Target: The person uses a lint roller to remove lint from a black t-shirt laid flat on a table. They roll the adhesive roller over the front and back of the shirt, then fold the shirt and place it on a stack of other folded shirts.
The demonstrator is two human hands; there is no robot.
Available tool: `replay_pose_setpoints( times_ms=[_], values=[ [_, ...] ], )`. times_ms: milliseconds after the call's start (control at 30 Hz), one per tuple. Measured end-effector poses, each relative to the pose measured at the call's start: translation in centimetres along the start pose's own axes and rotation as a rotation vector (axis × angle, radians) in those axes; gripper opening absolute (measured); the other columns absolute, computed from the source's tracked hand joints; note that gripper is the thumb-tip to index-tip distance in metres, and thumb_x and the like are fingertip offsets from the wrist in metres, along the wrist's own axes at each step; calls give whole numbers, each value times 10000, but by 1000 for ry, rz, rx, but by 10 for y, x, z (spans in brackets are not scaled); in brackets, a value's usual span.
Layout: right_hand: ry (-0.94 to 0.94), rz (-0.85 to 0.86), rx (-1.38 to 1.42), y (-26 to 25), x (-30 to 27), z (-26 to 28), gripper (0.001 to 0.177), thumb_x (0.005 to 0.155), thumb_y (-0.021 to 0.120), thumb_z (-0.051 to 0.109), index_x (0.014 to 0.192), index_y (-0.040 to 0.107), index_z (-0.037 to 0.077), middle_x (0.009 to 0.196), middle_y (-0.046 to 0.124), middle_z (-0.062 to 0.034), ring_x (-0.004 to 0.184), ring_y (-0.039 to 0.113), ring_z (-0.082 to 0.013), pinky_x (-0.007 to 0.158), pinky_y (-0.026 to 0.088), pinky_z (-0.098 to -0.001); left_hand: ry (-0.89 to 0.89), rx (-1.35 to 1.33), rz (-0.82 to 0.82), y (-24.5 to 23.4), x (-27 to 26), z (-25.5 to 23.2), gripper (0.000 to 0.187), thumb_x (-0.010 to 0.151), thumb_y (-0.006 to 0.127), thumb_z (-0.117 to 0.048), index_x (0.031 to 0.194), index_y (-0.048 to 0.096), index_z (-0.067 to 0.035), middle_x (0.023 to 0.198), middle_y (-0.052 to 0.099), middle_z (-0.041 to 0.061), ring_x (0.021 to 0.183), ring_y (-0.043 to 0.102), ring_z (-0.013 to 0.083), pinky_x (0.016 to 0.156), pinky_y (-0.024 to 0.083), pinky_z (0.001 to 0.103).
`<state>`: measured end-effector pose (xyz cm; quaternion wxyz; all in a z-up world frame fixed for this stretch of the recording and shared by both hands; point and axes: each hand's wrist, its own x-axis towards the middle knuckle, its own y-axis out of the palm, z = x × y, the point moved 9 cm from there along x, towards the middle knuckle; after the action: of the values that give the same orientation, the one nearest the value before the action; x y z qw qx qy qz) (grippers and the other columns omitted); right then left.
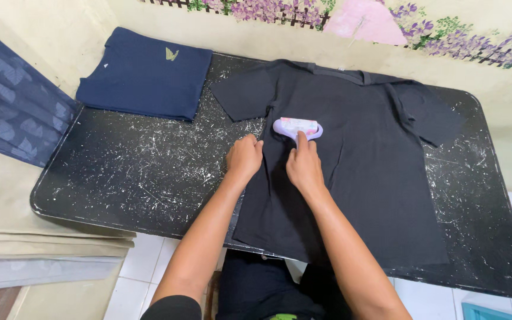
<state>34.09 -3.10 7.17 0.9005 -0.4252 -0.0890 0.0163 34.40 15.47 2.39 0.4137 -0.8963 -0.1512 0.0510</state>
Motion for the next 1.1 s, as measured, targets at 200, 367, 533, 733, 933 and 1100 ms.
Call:
replay_pose_setpoints(
  times_ms=[200, 367, 533, 733, 933, 1100],
  values=[
    [-17, 128, -67, -9, -43, 10, 525, 946, 511, 97, 1450, 435, -29, 1052, 675, -342, 972, 669, -525, 885, 518, -579, 43, 7, -17, 0, -5, 3, 233, 960, 646, -277, 955, 704, -51, 909, 736, 222, 889, 708, 456, 790, 551, 556],
    [-23, 84, -94, -5, -35, 15, 518, 922, 530, 98, 1418, 463, -40, 1033, 676, -342, 942, 656, -541, 860, 505, -598, 23, -9, -12, -4, -10, 1, 252, 943, 680, -293, 960, 707, -43, 914, 743, 210, 890, 716, 438, 788, 554, 539],
    [-36, 15, -82, 7, 13, 19, 516, 939, 530, 101, 1425, 450, -54, 995, 690, -346, 926, 669, -542, 837, 526, -589, 50, 38, 34, -5, -16, -2, 283, 853, 749, -297, 953, 719, -34, 914, 748, 198, 891, 724, 409, 781, 570, 511],
    [-21, 131, -90, 2, -34, 19, 494, 906, 545, 105, 1379, 498, -31, 868, 682, -366, 871, 676, -550, 821, 539, -596, 51, 43, 17, -7, -24, 5, 236, 916, 711, -266, 901, 745, -34, 898, 747, 216, 891, 718, 427, 789, 564, 521],
    [-17, 176, -32, -1, -78, 24, 493, 914, 555, 129, 1383, 508, -16, 854, 682, -368, 872, 673, -548, 832, 529, -591, 42, -26, 31, -14, -35, 13, 235, 890, 733, -285, 906, 751, -51, 890, 752, 196, 872, 721, 414, 775, 565, 510],
    [1, 133, -38, 1, -43, 28, 469, 957, 528, 127, 1395, 490, -36, 860, 688, -354, 863, 678, -538, 806, 534, -589, 15, -5, 127, -15, -59, 24, 239, 793, 806, -296, 819, 759, -63, 888, 766, 150, 867, 726, 374, 769, 565, 486]
  ],
)
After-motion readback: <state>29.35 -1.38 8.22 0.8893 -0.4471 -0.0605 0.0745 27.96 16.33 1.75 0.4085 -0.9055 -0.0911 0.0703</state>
